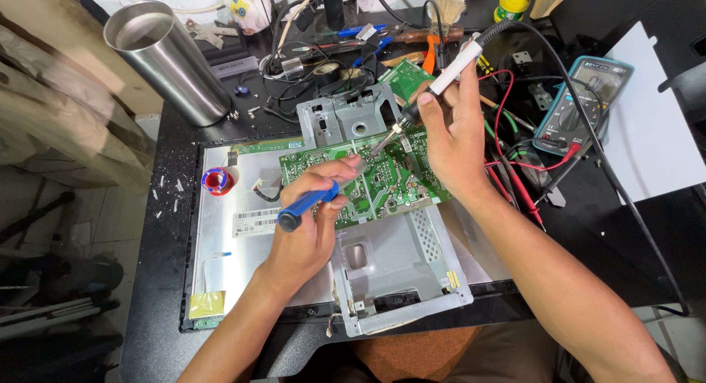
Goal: The person holds and turns over a green circuit board, then uses a soldering iron and a desoldering pump to remove or attach components on the solder side of the board.
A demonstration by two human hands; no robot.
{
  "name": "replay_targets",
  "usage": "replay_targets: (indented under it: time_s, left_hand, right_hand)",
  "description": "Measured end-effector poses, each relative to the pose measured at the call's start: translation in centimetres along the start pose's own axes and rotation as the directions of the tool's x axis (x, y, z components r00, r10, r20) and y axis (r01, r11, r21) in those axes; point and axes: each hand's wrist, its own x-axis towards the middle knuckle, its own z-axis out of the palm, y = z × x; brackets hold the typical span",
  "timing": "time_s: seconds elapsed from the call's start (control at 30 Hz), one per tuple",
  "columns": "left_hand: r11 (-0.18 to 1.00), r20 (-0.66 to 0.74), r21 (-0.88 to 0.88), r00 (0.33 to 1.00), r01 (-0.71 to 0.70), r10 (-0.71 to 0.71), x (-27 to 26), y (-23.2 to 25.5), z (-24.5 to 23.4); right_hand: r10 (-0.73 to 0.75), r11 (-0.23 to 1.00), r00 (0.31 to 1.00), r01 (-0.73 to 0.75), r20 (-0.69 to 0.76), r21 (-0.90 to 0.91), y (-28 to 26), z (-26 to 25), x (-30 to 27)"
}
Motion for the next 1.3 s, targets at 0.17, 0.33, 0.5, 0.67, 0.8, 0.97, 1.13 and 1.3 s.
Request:
replay_targets:
  time_s: [0.17, 0.33, 0.5, 0.67, 0.8, 0.97, 1.13, 1.3]
  left_hand:
    - [0.999, 0.014, 0.017, 0.999, 0.033, -0.033, 0.0, 0.0, -0.1]
    - [0.992, -0.100, -0.041, 0.988, 0.118, -0.122, 0.7, 0.4, -0.7]
    - [0.998, -0.428, -0.056, 0.903, -0.001, -0.023, 2.4, 1.3, -3.0]
    - [0.836, -0.602, -0.540, 0.739, -0.097, -0.303, 2.5, 2.3, -8.7]
    - [0.729, -0.588, -0.658, 0.732, -0.188, -0.343, 1.5, 2.0, -12.3]
    - [0.766, -0.588, -0.639, 0.690, -0.076, -0.423, 0.5, 2.5, -14.4]
    - [0.863, -0.639, -0.503, 0.692, -0.045, -0.336, 0.5, 2.0, -15.6]
    - [0.910, -0.715, -0.410, 0.643, -0.064, -0.277, -0.5, 0.8, -18.3]
  right_hand:
    - [0.020, 1.000, 1.000, -0.020, -0.003, 0.004, -0.1, 0.0, -0.2]
    - [0.034, 0.999, 0.998, -0.032, -0.054, 0.041, 0.4, -0.2, 0.1]
    - [0.014, 0.999, 0.998, -0.012, -0.069, 0.040, 0.5, -0.5, 0.0]
    - [0.010, 0.994, 0.999, -0.005, -0.046, 0.106, 0.2, -0.4, 0.0]
    - [-0.027, 0.991, 0.999, 0.031, -0.032, 0.130, 0.4, -0.1, -0.2]
    - [-0.051, 0.986, 0.999, 0.053, -0.017, 0.157, 1.0, -0.1, -0.6]
    - [0.003, 0.992, 1.000, 0.000, -0.021, 0.127, 1.4, -0.6, -1.1]
    - [0.031, 0.988, 0.999, -0.030, -0.009, 0.153, 2.3, -1.1, -1.5]
